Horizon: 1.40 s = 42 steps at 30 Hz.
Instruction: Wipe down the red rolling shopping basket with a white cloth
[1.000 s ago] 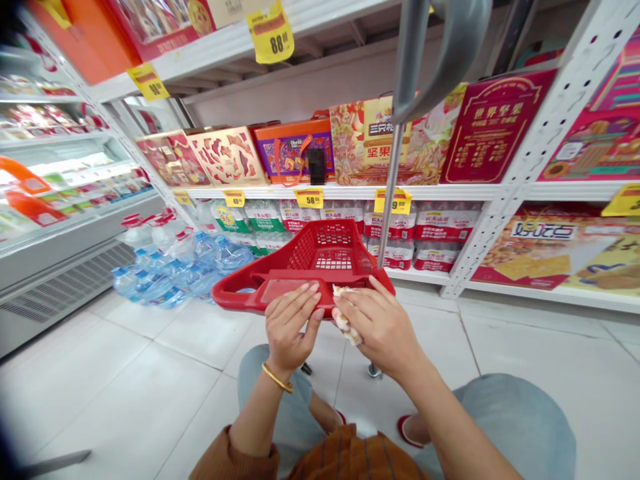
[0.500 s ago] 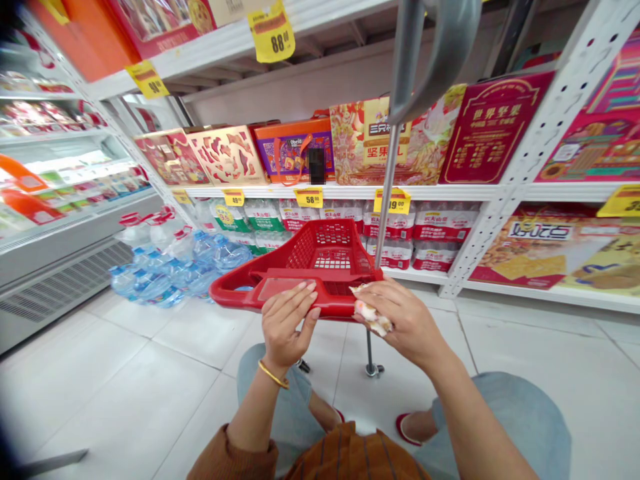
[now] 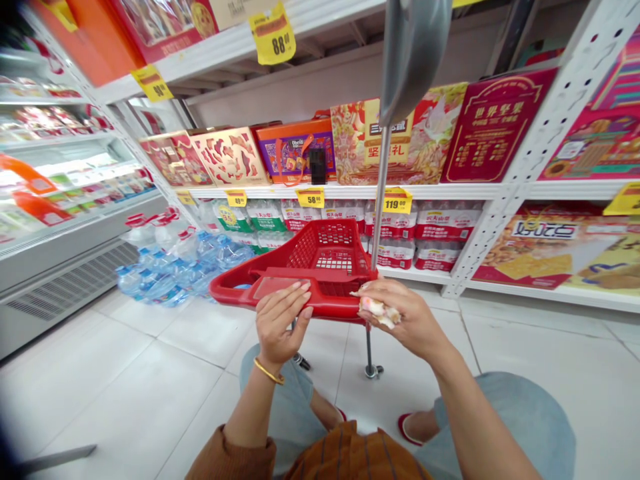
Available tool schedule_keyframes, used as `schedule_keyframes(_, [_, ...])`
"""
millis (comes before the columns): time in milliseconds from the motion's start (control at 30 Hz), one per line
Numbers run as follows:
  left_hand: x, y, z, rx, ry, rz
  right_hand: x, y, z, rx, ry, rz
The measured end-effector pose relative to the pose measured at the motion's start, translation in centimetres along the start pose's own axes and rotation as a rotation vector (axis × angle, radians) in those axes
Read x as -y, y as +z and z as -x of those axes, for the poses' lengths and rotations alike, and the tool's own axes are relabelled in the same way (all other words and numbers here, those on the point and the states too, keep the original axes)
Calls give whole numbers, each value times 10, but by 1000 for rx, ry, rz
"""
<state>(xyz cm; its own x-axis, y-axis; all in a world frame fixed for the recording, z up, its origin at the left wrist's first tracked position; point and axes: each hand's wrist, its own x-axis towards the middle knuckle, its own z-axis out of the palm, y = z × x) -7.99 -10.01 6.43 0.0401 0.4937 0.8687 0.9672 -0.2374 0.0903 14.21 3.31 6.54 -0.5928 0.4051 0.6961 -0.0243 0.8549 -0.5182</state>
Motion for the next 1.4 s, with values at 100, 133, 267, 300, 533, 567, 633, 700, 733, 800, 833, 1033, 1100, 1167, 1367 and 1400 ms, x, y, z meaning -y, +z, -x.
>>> schedule_keyframes(100, [4,-2,3,0,-4,-2,5,4,1,-8,1,5])
schedule_keyframes(133, [5,-3,4,1,-8,-2,7,6,2,-16,-3,7])
schedule_keyframes(267, [9,-8,8,4,-24,9,20,10,0,-31,-26,46])
schedule_keyframes(300, [10,-10,9,3,-28,14,24,10,0,-31,-30,61])
schedule_keyframes(533, [12,-17,10,15,-69,39,37,18,3,-54,-70,113])
schedule_keyframes(567, [13,-18,10,22,-75,43,38,20,4,-58,-76,123])
schedule_keyframes(633, [14,-20,8,35,-80,49,40,22,4,-69,-86,146])
schedule_keyframes(700, [11,-22,6,34,-78,24,43,23,4,-77,-94,167])
schedule_keyframes(733, [9,-23,4,20,-78,-16,44,23,4,-77,-96,174])
schedule_keyframes(800, [0,-23,1,-30,-78,-129,47,23,2,-69,-103,174])
schedule_keyframes(833, [-7,-22,-1,-58,-78,-182,48,22,1,-65,-107,169])
schedule_keyframes(1033, [-50,-2,-4,87,-60,-32,49,28,-1,-95,-139,148])
schedule_keyframes(1100, [-57,7,0,121,-98,22,47,31,1,-103,-153,135])
schedule_keyframes(1167, [-60,13,3,101,-135,57,44,33,4,-106,-168,115])
schedule_keyframes(1367, [-57,13,3,82,-105,131,32,32,11,-115,-128,28])
schedule_keyframes(1400, [-56,12,2,82,-97,135,31,31,11,-124,-114,16])
